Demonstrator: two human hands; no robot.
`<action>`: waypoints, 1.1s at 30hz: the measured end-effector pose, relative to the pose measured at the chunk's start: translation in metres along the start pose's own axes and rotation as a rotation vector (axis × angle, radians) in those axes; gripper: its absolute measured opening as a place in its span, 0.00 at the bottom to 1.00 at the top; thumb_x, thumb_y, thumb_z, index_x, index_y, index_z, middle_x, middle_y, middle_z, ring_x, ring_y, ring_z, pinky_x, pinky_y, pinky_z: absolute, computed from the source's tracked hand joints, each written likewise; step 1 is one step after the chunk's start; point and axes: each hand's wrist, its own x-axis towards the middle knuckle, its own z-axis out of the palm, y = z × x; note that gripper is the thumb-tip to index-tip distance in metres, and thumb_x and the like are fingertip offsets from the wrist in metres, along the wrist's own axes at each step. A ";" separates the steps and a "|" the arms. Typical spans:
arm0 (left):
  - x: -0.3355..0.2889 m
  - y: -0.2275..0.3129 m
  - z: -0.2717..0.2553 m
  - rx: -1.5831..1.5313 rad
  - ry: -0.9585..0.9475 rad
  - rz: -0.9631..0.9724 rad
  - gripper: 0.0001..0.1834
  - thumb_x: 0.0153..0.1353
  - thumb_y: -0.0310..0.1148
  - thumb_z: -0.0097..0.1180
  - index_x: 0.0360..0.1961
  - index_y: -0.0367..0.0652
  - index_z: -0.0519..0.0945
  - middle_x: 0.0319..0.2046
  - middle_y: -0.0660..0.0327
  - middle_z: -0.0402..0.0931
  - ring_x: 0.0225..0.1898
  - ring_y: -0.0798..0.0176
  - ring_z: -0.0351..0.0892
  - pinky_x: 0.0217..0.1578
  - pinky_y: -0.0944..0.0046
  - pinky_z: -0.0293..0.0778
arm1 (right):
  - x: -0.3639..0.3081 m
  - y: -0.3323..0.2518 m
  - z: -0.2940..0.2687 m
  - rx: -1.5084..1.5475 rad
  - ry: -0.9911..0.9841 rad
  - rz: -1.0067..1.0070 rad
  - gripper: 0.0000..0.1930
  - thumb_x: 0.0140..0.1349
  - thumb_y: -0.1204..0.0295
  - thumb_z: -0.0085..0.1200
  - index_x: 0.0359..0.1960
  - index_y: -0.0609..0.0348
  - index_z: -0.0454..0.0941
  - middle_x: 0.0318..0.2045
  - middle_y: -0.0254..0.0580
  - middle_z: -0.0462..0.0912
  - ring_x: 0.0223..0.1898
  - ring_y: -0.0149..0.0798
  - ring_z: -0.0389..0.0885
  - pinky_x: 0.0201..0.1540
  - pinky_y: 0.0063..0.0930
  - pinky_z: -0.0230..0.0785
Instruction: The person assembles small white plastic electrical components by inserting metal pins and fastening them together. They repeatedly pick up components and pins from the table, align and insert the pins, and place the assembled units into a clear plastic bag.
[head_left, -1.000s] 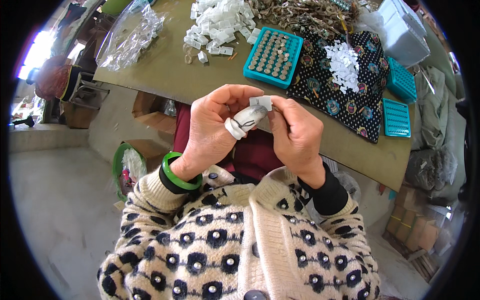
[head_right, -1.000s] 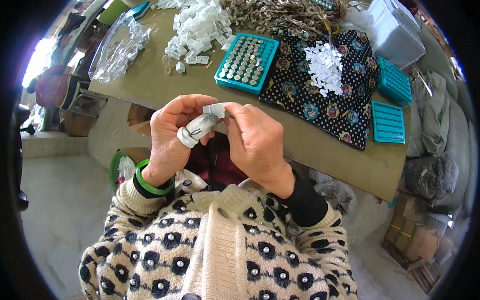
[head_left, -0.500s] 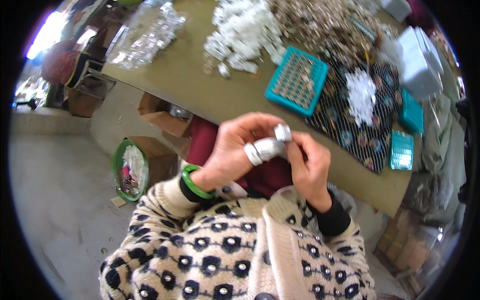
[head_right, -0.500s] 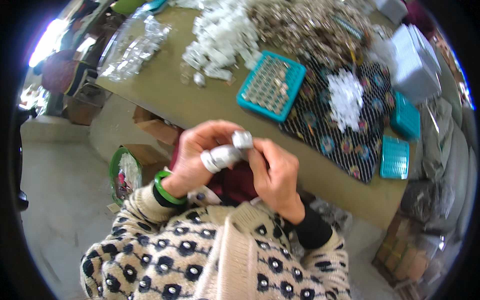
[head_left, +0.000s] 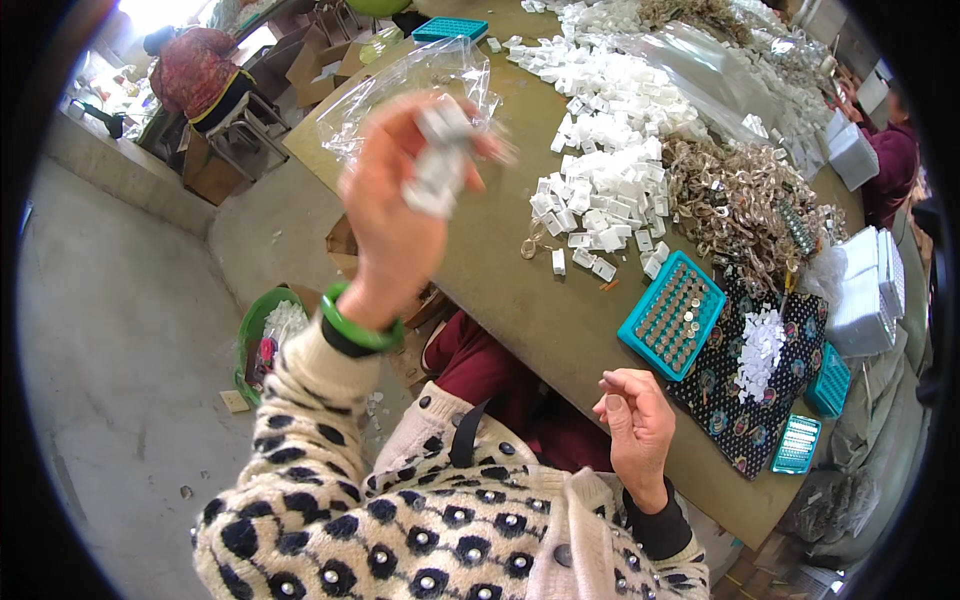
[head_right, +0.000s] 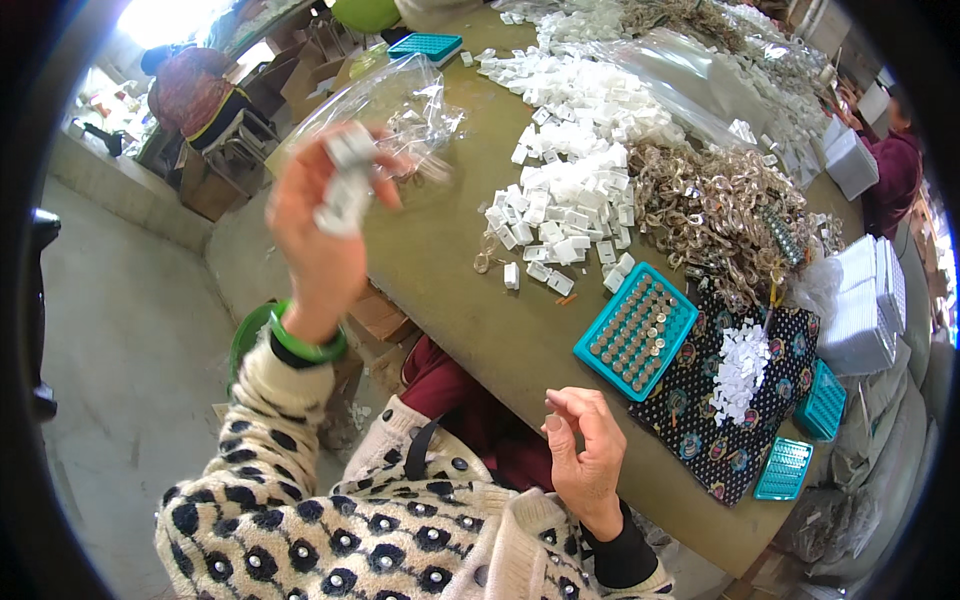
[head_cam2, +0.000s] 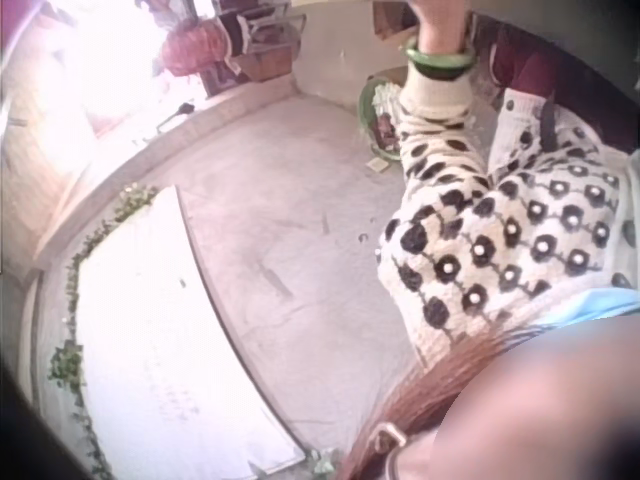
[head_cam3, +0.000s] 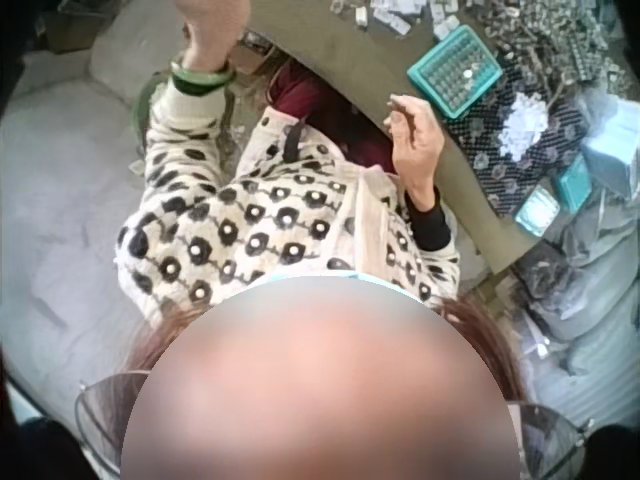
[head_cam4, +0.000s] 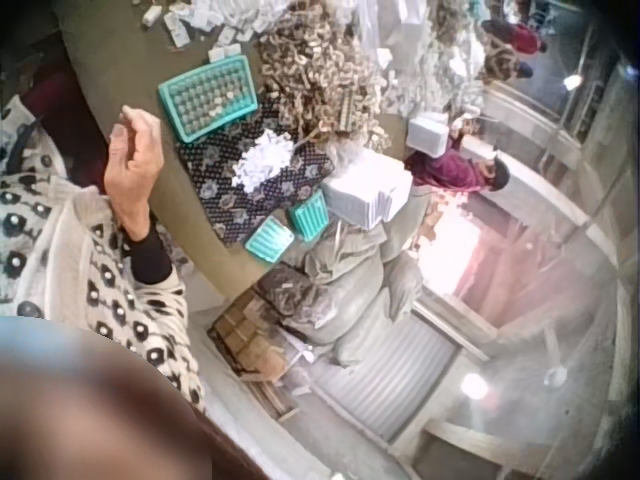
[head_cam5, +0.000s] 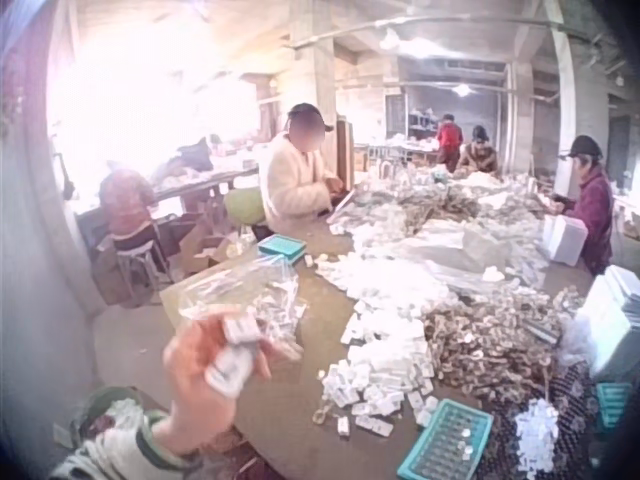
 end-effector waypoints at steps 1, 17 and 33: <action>0.020 -0.008 -0.014 0.238 0.066 0.117 0.15 0.69 0.28 0.47 0.55 0.37 0.72 0.47 0.47 0.79 0.40 0.56 0.84 0.33 0.66 0.79 | 0.000 0.003 0.000 0.004 -0.026 -0.003 0.10 0.66 0.78 0.56 0.46 0.69 0.78 0.40 0.46 0.79 0.34 0.31 0.79 0.37 0.22 0.75; -0.070 -0.065 0.015 0.976 -0.405 -0.290 0.14 0.54 0.34 0.66 0.39 0.37 0.81 0.38 0.53 0.75 0.39 0.48 0.77 0.41 0.54 0.74 | -0.002 -0.002 0.010 -0.252 -0.112 0.020 0.06 0.60 0.82 0.58 0.39 0.67 0.81 0.33 0.47 0.82 0.32 0.41 0.81 0.36 0.28 0.73; -0.019 -0.029 -0.004 -0.153 0.176 -0.471 0.04 0.65 0.17 0.52 0.36 0.37 0.75 0.43 0.49 0.81 0.36 0.60 0.86 0.29 0.70 0.77 | 0.015 -0.015 0.009 -0.138 -0.192 0.032 0.06 0.66 0.80 0.51 0.39 0.69 0.80 0.31 0.43 0.81 0.28 0.31 0.81 0.33 0.21 0.74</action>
